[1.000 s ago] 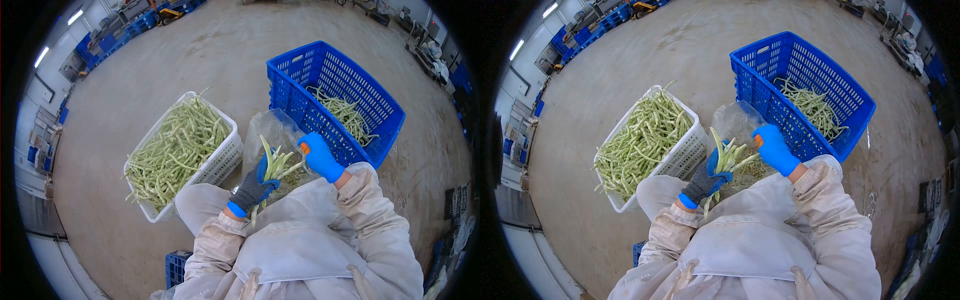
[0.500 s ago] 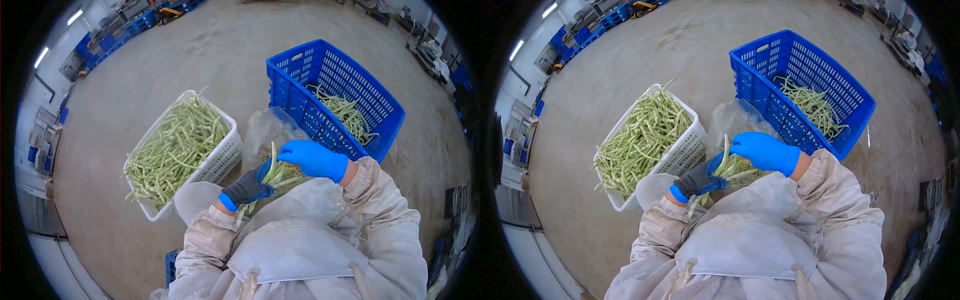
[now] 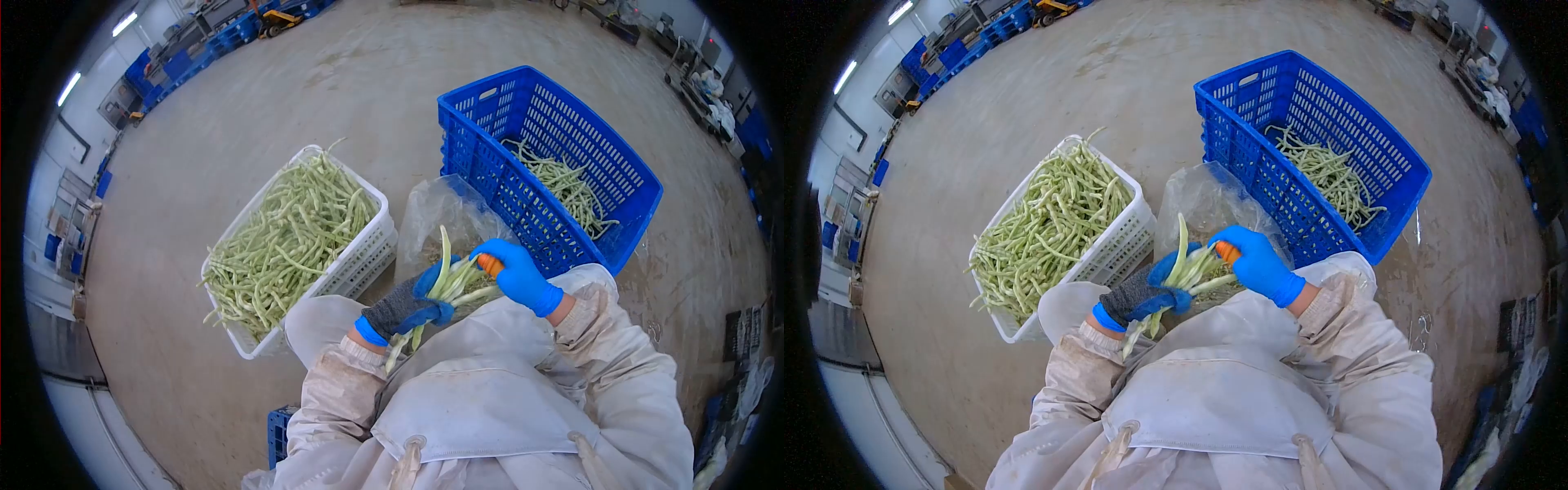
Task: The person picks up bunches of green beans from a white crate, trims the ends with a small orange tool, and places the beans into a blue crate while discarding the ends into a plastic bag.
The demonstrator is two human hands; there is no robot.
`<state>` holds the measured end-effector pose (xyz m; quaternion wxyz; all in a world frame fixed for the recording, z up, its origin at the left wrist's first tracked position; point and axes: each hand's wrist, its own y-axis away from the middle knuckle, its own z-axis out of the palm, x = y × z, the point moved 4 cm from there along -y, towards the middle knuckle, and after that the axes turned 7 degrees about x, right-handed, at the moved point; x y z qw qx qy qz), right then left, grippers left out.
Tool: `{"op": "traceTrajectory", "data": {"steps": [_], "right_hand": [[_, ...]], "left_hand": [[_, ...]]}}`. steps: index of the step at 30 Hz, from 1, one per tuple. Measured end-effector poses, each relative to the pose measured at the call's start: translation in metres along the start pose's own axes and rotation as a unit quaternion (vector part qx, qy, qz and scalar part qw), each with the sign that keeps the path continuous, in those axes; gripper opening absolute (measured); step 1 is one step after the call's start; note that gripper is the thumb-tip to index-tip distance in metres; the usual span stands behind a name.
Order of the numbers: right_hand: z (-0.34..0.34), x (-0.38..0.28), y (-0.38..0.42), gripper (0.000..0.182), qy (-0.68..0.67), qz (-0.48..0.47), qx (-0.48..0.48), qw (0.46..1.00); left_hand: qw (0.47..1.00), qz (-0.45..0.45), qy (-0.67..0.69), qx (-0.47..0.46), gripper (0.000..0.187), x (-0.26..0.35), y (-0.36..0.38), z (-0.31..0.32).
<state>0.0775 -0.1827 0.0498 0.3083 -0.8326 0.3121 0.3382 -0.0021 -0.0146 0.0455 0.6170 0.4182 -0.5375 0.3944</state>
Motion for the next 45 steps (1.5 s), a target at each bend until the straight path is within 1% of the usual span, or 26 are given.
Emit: {"op": "traceTrajectory", "data": {"steps": [1, 3, 5, 6, 7, 8, 10, 11, 13, 14, 16, 17, 19, 22, 24, 26, 30, 32, 33, 34, 36, 38, 40, 41, 42, 45], "right_hand": [[0.002, 0.014, 0.004, 0.012, -0.144, 0.139, 0.066, 0.977], [0.001, 0.018, 0.006, 0.012, -0.065, 0.076, 0.098, 0.99], [-0.005, 0.028, 0.008, 0.012, 0.012, 0.013, 0.135, 0.991], [-0.023, 0.05, 0.01, 0.013, 0.044, 0.055, 0.185, 0.98], [-0.045, 0.07, 0.011, 0.014, 0.078, 0.094, 0.235, 0.964], [-0.064, 0.097, 0.013, 0.015, 0.033, 0.226, 0.23, 0.946], [-0.073, 0.101, 0.011, 0.022, 0.04, 0.171, 0.128, 0.976], [-0.07, 0.102, 0.015, 0.022, 0.041, 0.172, 0.129, 0.976], [-0.05, 0.027, 0.008, 0.03, 0.141, -0.141, 0.074, 0.977], [-0.05, 0.006, 0.006, 0.03, 0.144, -0.139, 0.078, 0.977], [-0.039, -0.015, 0.003, 0.038, -0.054, 0.014, -0.053, 0.997], [-0.035, -0.018, 0.003, 0.038, -0.053, 0.015, -0.048, 0.997], [-0.03, -0.026, 0.0, 0.037, -0.007, -0.049, -0.063, 0.997], [-0.021, -0.021, -0.003, 0.038, 0.072, -0.118, -0.056, 0.989], [-0.011, -0.013, -0.002, 0.036, 0.017, -0.154, 0.008, 0.988], [-0.015, -0.022, 0.002, 0.025, 0.069, -0.208, 0.102, 0.97], [-0.016, -0.001, 0.013, 0.023, 0.137, -0.1, 0.102, 0.98], [-0.019, 0.01, 0.02, 0.022, 0.054, -0.059, 0.169, 0.982], [-0.014, 0.035, 0.024, 0.018, -0.029, 0.036, 0.193, 0.98], [-0.029, 0.042, 0.023, 0.018, -0.027, 0.036, 0.197, 0.979], [-0.08, 0.074, 0.032, 0.019, -0.041, 0.201, 0.328, 0.922], [-0.088, 0.099, 0.038, 0.023, 0.061, 0.131, 0.233, 0.962], [-0.078, 0.088, 0.038, 0.033, 0.199, -0.059, 0.128, 0.97], [-0.082, 0.073, 0.035, 0.037, 0.188, -0.079, 0.127, 0.971], [-0.092, 0.047, 0.026, 0.041, 0.179, -0.103, 0.128, 0.97], [-0.11, -0.026, -0.006, 0.044, 0.046, -0.074, 0.107, 0.99]], "left_hand": [[1.0, 0.0, 0.0, -0.001, 0.074, 0.004, -0.001, 0.0], [0.994, -0.078, 0.081, -0.006, 0.076, 0.009, -0.005, 0.0], [0.993, -0.068, 0.086, -0.037, 0.077, 0.008, -0.003, 0.003], [0.991, -0.057, 0.094, -0.071, 0.079, 0.008, -0.002, 0.007], [0.995, 0.012, -0.001, -0.095, 0.081, 0.011, -0.001, 0.006], [0.995, 0.013, -0.002, -0.096, 0.081, 0.014, 0.002, 0.006], [0.988, -0.051, 0.142, -0.014, 0.083, 0.019, 0.015, 0.004], [0.983, -0.082, 0.165, -0.019, 0.083, 0.02, 0.017, 0.001], [0.98, -0.09, 0.174, -0.024, 0.083, 0.011, 0.015, -0.003], [0.977, -0.1, 0.185, -0.026, 0.082, 0.007, 0.013, -0.002], [0.975, -0.093, 0.201, -0.033, 0.083, 0.009, 0.012, 0.001], [0.972, -0.109, 0.205, -0.043, 0.083, 0.008, 0.012, 0.001], [0.97, -0.118, 0.204, -0.063, 0.084, 0.013, 0.012, 0.006], [0.975, -0.118, 0.185, 0.038, 0.077, 0.02, 0.014, 0.01], [0.962, -0.097, 0.248, 0.065, 0.077, 0.015, 0.014, 0.015], [0.963, -0.126, 0.231, 0.054, 0.08, -0.005, 0.01, 0.01], [0.963, -0.137, 0.226, 0.045, 0.081, 0.0, -0.007, 0.03], [0.965, -0.138, 0.221, 0.042, 0.081, 0.0, -0.012, 0.033], [0.964, -0.143, 0.221, 0.046, 0.081, -0.001, -0.017, 0.034], [0.964, -0.142, 0.219, 0.042, 0.081, 0.013, -0.015, 0.04], [0.974, -0.107, 0.199, 0.02, 0.084, 0.044, -0.002, 0.048], [0.982, -0.073, 0.175, -0.025, 0.081, 0.038, -0.005, 0.041], [0.994, -0.057, 0.089, -0.031, 0.081, 0.04, -0.014, 0.032], [0.987, -0.097, 0.11, -0.062, 0.082, 0.048, -0.017, 0.034], [0.991, -0.071, 0.06, -0.092, 0.08, 0.05, -0.025, 0.034], [0.981, -0.116, 0.056, -0.146, 0.078, 0.06, -0.028, 0.034]]}}
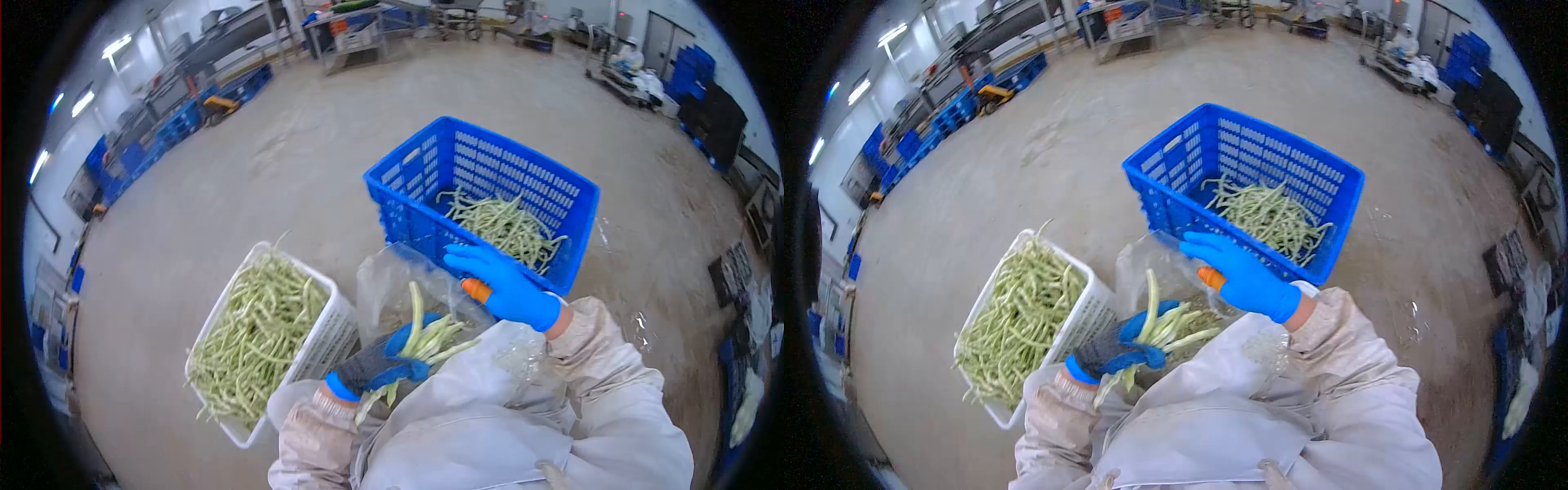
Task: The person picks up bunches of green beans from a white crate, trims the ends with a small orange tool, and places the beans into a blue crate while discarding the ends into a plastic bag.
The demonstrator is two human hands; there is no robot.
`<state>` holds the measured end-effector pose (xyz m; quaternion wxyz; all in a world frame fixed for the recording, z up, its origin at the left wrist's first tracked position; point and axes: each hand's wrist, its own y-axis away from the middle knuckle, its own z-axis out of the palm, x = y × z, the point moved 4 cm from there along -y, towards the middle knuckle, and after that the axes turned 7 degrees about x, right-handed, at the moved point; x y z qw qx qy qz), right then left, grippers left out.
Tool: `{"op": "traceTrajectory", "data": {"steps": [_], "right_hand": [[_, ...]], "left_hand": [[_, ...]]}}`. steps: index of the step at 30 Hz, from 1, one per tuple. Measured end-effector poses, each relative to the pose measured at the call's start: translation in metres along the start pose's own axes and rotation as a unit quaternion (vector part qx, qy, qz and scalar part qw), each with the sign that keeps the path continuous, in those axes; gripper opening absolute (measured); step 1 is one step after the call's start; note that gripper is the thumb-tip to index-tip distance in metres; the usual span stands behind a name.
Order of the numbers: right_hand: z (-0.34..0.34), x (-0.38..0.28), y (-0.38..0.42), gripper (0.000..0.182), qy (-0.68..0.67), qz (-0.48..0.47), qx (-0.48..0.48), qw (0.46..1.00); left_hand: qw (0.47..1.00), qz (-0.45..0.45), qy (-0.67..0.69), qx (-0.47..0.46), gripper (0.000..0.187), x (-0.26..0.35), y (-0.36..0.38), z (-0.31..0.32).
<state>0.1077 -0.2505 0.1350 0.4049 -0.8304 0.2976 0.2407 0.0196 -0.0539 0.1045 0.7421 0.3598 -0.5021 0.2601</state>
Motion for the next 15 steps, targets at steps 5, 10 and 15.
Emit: {"op": "traceTrajectory", "data": {"steps": [5, 10, 15], "right_hand": [[0.016, -0.042, -0.025, 0.045, 0.045, -0.124, -0.142, 0.981], [0.034, -0.01, -0.011, 0.028, 0.144, -0.209, -0.223, 0.941], [0.046, 0.004, 0.018, 0.018, 0.221, -0.147, -0.327, 0.907]], "left_hand": [[0.998, -0.027, -0.027, -0.05, 0.077, -0.007, 0.006, -0.002], [0.993, -0.054, -0.061, -0.085, 0.078, -0.005, 0.006, -0.002], [0.952, 0.0, -0.296, -0.077, 0.086, -0.03, -0.008, -0.028]]}}
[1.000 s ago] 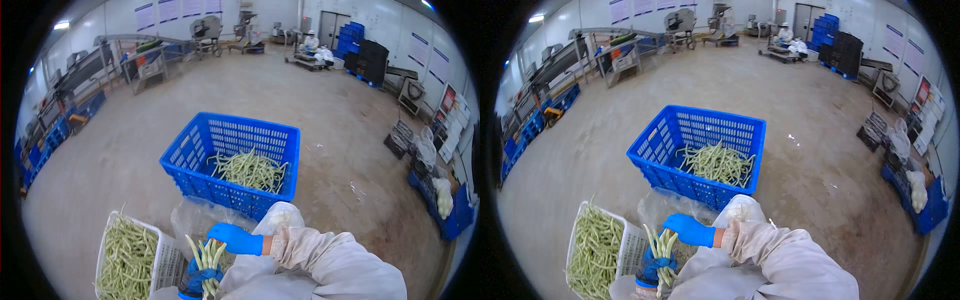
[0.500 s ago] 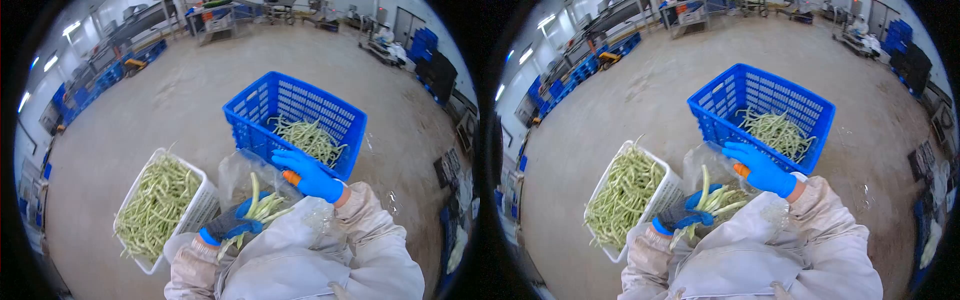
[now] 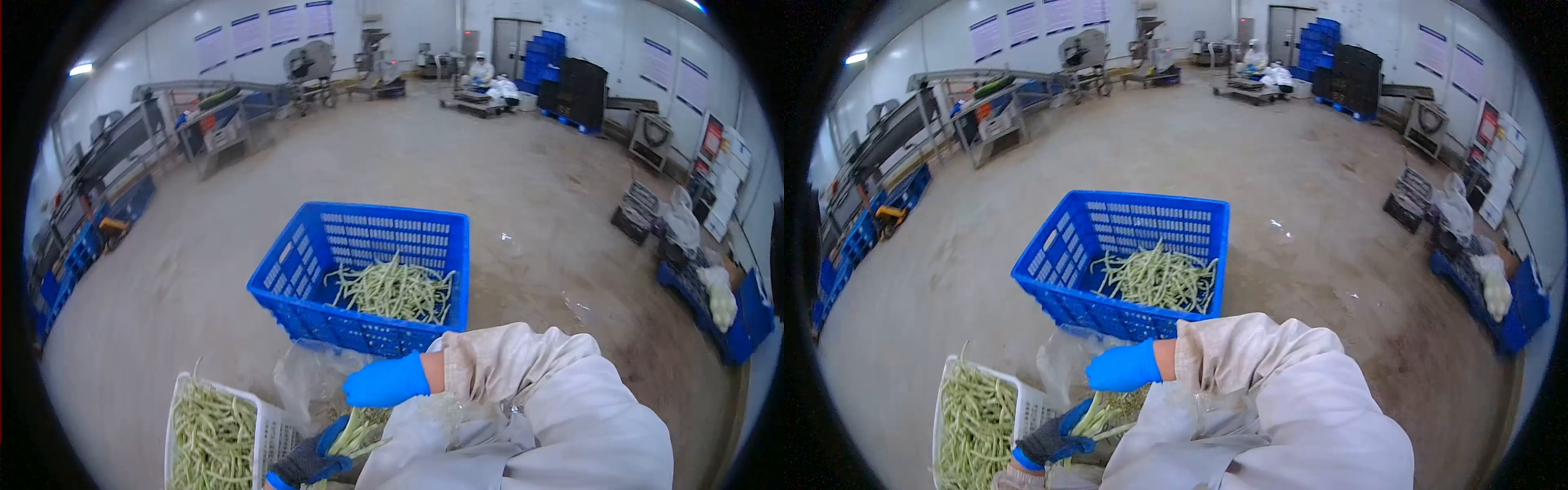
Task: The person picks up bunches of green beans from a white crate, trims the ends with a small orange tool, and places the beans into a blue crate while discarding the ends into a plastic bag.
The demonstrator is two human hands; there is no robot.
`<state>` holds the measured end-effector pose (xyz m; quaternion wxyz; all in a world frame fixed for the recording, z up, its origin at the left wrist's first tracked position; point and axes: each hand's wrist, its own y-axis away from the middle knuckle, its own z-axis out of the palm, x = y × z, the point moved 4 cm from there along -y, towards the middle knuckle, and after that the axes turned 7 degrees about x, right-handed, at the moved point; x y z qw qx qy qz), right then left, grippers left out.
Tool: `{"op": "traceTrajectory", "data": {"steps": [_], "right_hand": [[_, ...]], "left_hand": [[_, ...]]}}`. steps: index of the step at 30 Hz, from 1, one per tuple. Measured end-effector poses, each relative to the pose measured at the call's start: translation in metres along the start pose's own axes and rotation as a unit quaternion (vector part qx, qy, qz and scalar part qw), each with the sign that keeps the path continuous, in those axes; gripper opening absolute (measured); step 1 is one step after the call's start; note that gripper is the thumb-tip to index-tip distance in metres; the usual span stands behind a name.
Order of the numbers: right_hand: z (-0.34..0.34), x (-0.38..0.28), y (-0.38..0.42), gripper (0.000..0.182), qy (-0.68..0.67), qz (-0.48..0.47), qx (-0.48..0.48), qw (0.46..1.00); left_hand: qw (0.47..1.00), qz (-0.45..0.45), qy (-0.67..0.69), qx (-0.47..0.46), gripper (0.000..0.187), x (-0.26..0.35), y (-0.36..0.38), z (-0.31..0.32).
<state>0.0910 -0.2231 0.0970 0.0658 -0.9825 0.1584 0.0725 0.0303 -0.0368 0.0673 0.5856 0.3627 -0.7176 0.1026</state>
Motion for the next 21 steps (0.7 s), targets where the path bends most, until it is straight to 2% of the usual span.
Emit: {"op": "traceTrajectory", "data": {"steps": [2, 3, 4, 6, 7, 9, 10, 11, 12, 13, 14, 15, 16, 17, 18, 19, 20, 21], "right_hand": [[0.018, -0.001, 0.002, 0.013, 0.008, 0.008, -0.023, 1.0], [0.024, 0.0, 0.005, 0.011, 0.012, 0.029, 0.029, 0.999], [0.03, -0.001, 0.008, 0.011, 0.013, 0.031, 0.03, 0.999], [0.025, 0.007, 0.016, 0.009, -0.086, 0.101, 0.198, 0.971], [0.026, 0.01, 0.016, 0.009, -0.086, 0.1, 0.198, 0.971], [0.023, 0.036, 0.029, 0.01, -0.243, 0.266, 0.354, 0.863], [0.022, 0.05, 0.039, 0.013, -0.242, 0.312, 0.356, 0.847], [0.019, 0.066, 0.051, 0.016, -0.241, 0.356, 0.358, 0.829], [0.019, 0.071, 0.057, 0.016, -0.246, 0.355, 0.356, 0.829], [0.024, 0.076, 0.061, 0.022, -0.338, 0.353, 0.348, 0.8], [0.031, 0.075, 0.06, 0.029, -0.436, 0.344, 0.33, 0.763], [0.031, 0.061, 0.056, 0.036, -0.397, 0.314, 0.289, 0.813], [0.032, 0.045, 0.054, 0.043, -0.362, 0.269, 0.246, 0.858], [0.041, 0.04, 0.055, 0.047, -0.352, 0.272, 0.192, 0.875], [0.032, 0.033, 0.046, 0.051, -0.336, 0.27, 0.141, 0.891], [0.023, 0.027, 0.043, 0.048, -0.312, 0.329, 0.084, 0.887], [0.029, 0.027, 0.04, 0.046, -0.366, 0.335, 0.151, 0.855], [0.034, 0.028, 0.035, 0.037, -0.4, 0.297, 0.236, 0.835]], "left_hand": [[1.0, 0.003, -0.026, 0.002, 0.086, 0.017, -0.001, 0.003], [0.999, 0.002, -0.045, 0.014, 0.087, 0.023, -0.001, 0.003], [0.999, 0.003, -0.046, 0.013, 0.087, 0.021, -0.002, 0.003], [0.997, -0.01, -0.07, 0.035, 0.087, 0.016, -0.003, 0.003], [0.997, -0.01, -0.071, 0.037, 0.087, 0.016, -0.003, 0.003], [0.998, -0.013, 0.007, 0.053, 0.086, 0.02, 0.0, 0.003], [0.998, -0.015, 0.008, 0.054, 0.086, 0.017, 0.0, 0.004], [0.991, 0.006, 0.081, 0.11, 0.085, 0.014, 0.0, 0.001], [0.974, 0.024, 0.154, 0.167, 0.085, 0.027, 0.003, -0.001], [0.946, 0.036, 0.271, 0.176, 0.08, 0.041, 0.005, -0.002], [0.945, 0.032, 0.189, 0.266, 0.08, 0.013, -0.002, -0.013], [0.886, 0.073, 0.334, 0.312, 0.071, 0.022, -0.007, -0.012], [0.835, 0.11, 0.418, 0.34, 0.051, 0.033, -0.013, -0.013], [0.815, 0.094, 0.399, 0.41, 0.032, 0.018, -0.018, -0.022], [0.781, 0.053, 0.452, 0.428, 0.02, 0.024, -0.02, -0.026], [0.735, 0.093, 0.495, 0.453, 0.016, 0.031, -0.021, -0.029], [0.689, 0.104, 0.552, 0.458, 0.017, 0.018, -0.028, -0.033], [0.68, 0.135, 0.574, 0.436, 0.019, 0.009, -0.035, -0.038]]}}
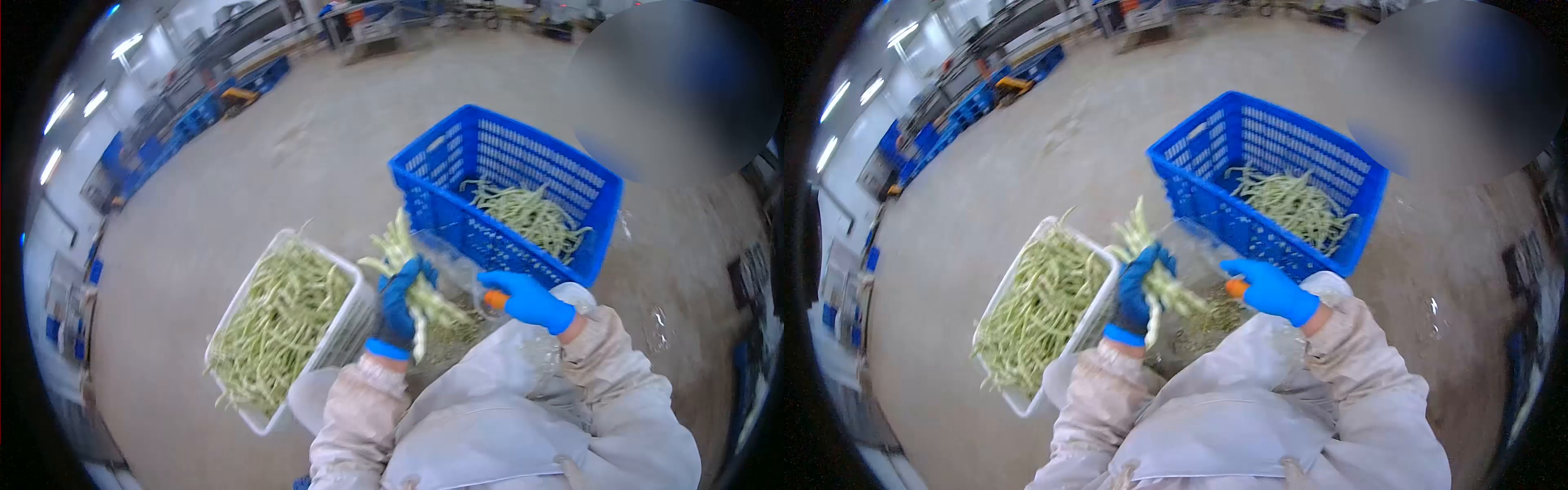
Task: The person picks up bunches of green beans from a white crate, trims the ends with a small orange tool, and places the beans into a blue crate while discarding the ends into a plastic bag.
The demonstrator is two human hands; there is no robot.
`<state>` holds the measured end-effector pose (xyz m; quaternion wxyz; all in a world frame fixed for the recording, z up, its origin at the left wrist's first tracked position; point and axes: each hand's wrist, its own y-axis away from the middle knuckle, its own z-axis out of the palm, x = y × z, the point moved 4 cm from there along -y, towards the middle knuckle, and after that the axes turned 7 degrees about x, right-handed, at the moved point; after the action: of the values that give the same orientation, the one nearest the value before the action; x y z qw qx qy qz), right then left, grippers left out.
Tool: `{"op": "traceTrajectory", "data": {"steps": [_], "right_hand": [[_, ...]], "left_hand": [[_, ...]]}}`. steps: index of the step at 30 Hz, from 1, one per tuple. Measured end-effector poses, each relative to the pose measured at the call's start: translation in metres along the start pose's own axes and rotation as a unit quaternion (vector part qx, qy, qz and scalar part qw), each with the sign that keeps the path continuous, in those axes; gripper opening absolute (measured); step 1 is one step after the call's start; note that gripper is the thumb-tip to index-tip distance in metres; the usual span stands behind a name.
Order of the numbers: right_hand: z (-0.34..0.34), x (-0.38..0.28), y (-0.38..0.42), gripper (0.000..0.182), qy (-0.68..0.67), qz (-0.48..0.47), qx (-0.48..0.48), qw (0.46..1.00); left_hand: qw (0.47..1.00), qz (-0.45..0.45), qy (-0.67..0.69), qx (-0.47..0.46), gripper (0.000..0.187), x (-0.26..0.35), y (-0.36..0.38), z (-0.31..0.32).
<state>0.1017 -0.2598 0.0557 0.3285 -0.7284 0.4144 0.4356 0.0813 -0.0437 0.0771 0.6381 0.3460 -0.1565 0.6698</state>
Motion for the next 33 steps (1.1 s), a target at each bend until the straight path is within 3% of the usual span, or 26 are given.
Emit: {"op": "traceTrajectory", "data": {"steps": [1, 3, 8, 10, 20, 22, 26, 28, 29, 31, 33], "right_hand": [[0.009, -0.011, -0.002, 0.037, -0.009, -0.006, -0.018, 1.0], [0.004, -0.045, -0.001, 0.029, -0.021, -0.015, 0.062, 0.998], [0.021, -0.085, -0.001, 0.022, -0.021, -0.079, 0.094, 0.992], [0.026, -0.099, 0.002, 0.02, 0.093, -0.171, 0.122, 0.973], [0.037, -0.094, -0.001, 0.021, 0.261, -0.267, 0.138, 0.917], [0.042, -0.092, 0.0, 0.022, 0.356, -0.255, 0.081, 0.895], [0.039, -0.089, -0.001, 0.022, 0.359, -0.266, 0.056, 0.893], [0.041, -0.089, 0.002, 0.028, 0.262, -0.326, -0.047, 0.907], [0.041, -0.088, 0.002, 0.028, 0.261, -0.323, -0.046, 0.909], [0.046, -0.087, 0.003, 0.026, 0.213, -0.332, -0.166, 0.904], [0.035, -0.083, -0.008, 0.027, 0.18, -0.296, -0.113, 0.931]], "left_hand": [[0.999, 0.002, 0.037, 0.004, 0.02, -0.002, -0.005, -0.004], [0.994, -0.009, 0.11, 0.028, 0.02, -0.01, -0.015, -0.009], [0.994, 0.061, 0.075, 0.043, 0.02, -0.008, -0.017, -0.008], [0.993, 0.089, 0.054, 0.049, 0.021, -0.006, -0.017, -0.007], [0.99, 0.129, 0.013, 0.056, 0.033, -0.001, -0.011, -0.003], [0.989, 0.138, -0.028, 0.039, 0.04, -0.002, -0.013, -0.004], [0.989, 0.136, -0.046, 0.037, 0.043, -0.002, -0.006, -0.002], [0.994, 0.064, -0.087, 0.015, 0.049, -0.002, 0.0, 0.004], [0.994, 0.06, -0.088, 0.016, 0.049, -0.001, 0.006, 0.004], [0.979, -0.029, -0.177, -0.1, 0.054, -0.006, 0.016, 0.015], [0.975, 0.0, -0.194, -0.107, 0.053, -0.008, 0.018, 0.019]]}}
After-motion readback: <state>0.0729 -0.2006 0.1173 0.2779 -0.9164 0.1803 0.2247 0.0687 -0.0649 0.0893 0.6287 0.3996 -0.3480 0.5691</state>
